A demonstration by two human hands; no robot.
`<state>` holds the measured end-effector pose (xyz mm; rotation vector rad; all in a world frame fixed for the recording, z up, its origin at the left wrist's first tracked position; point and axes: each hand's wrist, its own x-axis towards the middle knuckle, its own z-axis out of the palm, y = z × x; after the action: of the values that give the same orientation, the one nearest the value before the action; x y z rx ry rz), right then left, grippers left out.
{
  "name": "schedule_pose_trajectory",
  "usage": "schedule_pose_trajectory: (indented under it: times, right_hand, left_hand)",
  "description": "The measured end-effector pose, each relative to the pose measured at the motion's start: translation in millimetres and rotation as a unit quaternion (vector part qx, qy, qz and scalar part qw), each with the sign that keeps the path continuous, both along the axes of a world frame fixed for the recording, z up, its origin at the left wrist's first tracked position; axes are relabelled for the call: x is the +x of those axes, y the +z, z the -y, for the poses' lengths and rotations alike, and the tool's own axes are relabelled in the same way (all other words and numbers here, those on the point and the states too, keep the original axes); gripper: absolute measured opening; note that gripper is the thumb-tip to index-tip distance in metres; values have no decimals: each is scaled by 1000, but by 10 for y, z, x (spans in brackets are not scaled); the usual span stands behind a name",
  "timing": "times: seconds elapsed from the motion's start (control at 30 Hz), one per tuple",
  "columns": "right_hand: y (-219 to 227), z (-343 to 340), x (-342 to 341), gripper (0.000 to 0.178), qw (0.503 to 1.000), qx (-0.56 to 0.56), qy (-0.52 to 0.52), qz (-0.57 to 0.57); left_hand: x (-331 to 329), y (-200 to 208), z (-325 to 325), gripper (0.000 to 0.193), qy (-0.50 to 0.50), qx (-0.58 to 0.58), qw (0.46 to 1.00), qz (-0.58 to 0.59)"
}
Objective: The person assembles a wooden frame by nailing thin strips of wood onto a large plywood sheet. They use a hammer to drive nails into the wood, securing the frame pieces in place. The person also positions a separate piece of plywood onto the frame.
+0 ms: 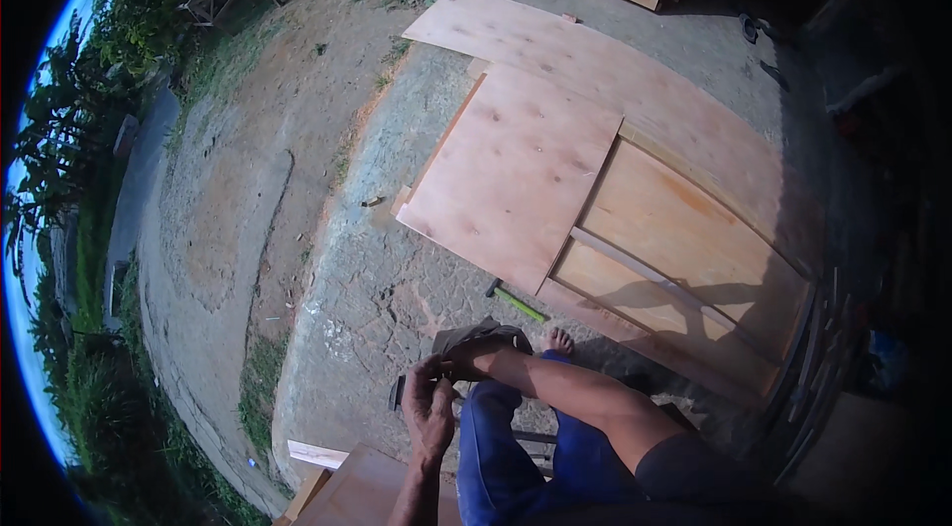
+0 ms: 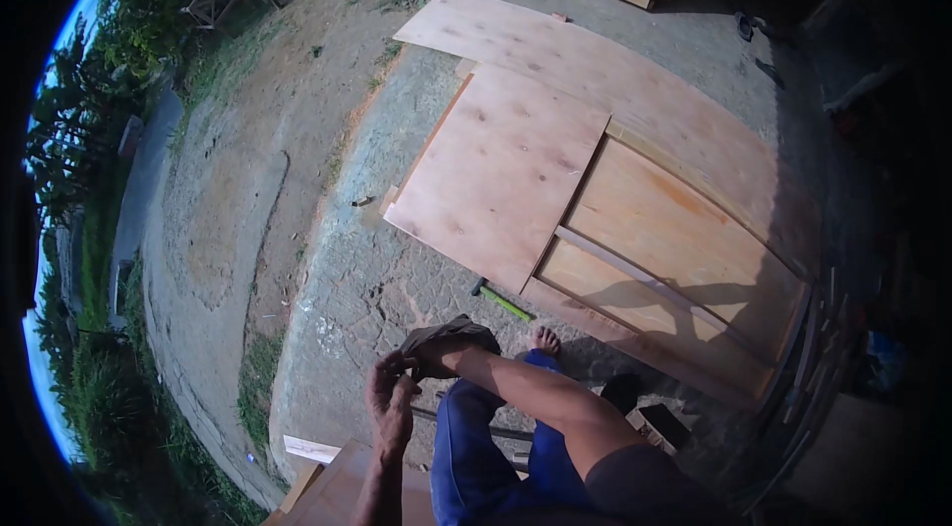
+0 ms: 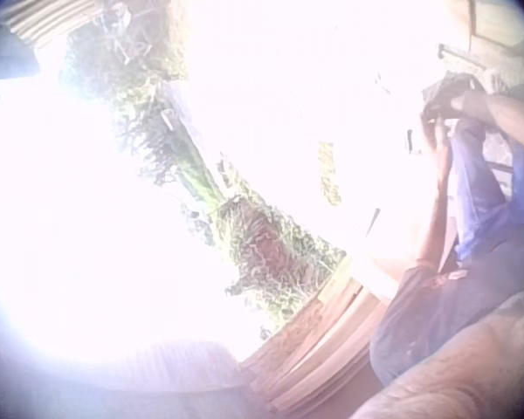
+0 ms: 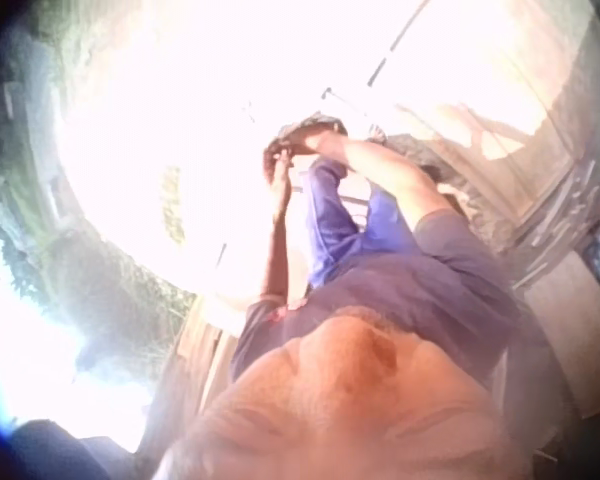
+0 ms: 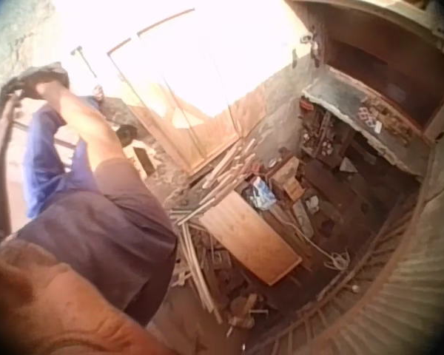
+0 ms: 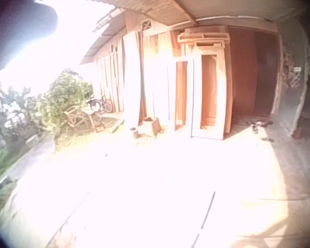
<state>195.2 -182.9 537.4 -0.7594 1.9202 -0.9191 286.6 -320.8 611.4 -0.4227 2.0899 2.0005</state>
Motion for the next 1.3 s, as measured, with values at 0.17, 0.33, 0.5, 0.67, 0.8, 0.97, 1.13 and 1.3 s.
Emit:
schedule_pose_trajectory:
  times: [0.17,0.33,0.5,0.67,0.8,0.97,1.13,1.3]
  right_hand:
    - [-1112,391,-425,39,995,-28,-100,-11]
    - [-2197,863,-709,28,969,-73,-226,-67]
    - [-3067,1279,-1132,10,944,-168,-196,-207]
    - [-3487,333,-1782,6,929,-195,-263,-173]
    - [-4630,-657,-2157,6,914,11,-316,-254]
    - [-4833,-1019,-2342,20,896,66,-351,-265]
    - [-4487,-1650,-1608,29,872,85,-391,-281]
    - [-4549,-1544,8,37,842,135,-430,-295]
  left_hand:
    - [-669,-853,287,37,36,-18,999,-2]
    - [-1187,-1750,740,39,37,-71,997,7]
    - [-1543,-2787,1357,34,40,-118,992,-35]
    - [-1801,-3518,2131,28,71,-194,972,-108]
    - [-1930,-4147,2607,25,93,-240,956,-140]
    - [-2014,-4748,3209,27,119,-383,900,-168]
    - [-2219,-4612,2479,33,98,-635,712,-283]
    - [-3059,-5579,1931,39,-29,-309,902,-299]
